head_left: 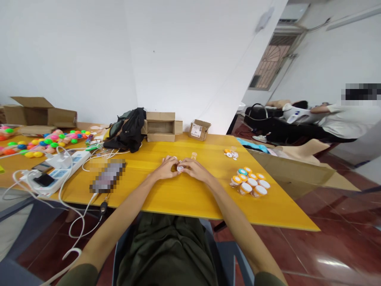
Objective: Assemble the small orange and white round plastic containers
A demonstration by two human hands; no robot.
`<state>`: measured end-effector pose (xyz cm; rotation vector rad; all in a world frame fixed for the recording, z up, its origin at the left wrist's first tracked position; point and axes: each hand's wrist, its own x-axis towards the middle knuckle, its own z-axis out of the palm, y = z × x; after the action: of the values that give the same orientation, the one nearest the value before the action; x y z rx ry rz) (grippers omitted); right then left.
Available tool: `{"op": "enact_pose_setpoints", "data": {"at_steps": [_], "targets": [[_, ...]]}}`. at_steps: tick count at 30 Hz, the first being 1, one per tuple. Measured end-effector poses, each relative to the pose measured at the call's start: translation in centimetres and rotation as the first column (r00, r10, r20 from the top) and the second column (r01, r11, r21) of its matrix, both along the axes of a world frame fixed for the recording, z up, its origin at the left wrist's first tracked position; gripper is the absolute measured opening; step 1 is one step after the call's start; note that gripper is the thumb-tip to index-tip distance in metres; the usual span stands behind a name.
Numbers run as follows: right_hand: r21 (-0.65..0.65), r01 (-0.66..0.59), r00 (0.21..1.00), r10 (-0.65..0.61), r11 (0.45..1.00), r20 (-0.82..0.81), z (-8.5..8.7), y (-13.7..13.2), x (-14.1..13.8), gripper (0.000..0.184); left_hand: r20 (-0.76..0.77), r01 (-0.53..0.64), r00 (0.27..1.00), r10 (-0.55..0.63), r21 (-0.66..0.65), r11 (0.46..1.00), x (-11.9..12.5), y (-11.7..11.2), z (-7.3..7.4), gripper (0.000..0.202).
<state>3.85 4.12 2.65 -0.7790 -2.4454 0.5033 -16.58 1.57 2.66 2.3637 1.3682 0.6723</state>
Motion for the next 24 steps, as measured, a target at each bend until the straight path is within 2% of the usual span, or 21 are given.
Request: {"op": "enact_pose_setpoints", "data": {"at_steps": [7,15,24], "targets": [[-0.048,-0.007,1.000,0.005,0.999,-0.031,-0.45,0.51,-0.30,0.018,0.011,0.000,1.000,0.000,-0.002,1.000,-0.07,0.05,-0.21,0.018],[-0.096,0.013,0.999,-0.016,0.995,-0.038,-0.17,0.41,-0.67,0.012,0.019,-0.012,1.000,0.012,0.002,1.000,-0.12,0.16,-0.43,0.016],[-0.244,-0.017,0.989,-0.018,0.970,-0.144,-0.55,0.38,-0.86,0.011,0.023,-0.009,1.000,0.009,0.007,1.000,-0.06,0.17,-0.38,0.019]]}}
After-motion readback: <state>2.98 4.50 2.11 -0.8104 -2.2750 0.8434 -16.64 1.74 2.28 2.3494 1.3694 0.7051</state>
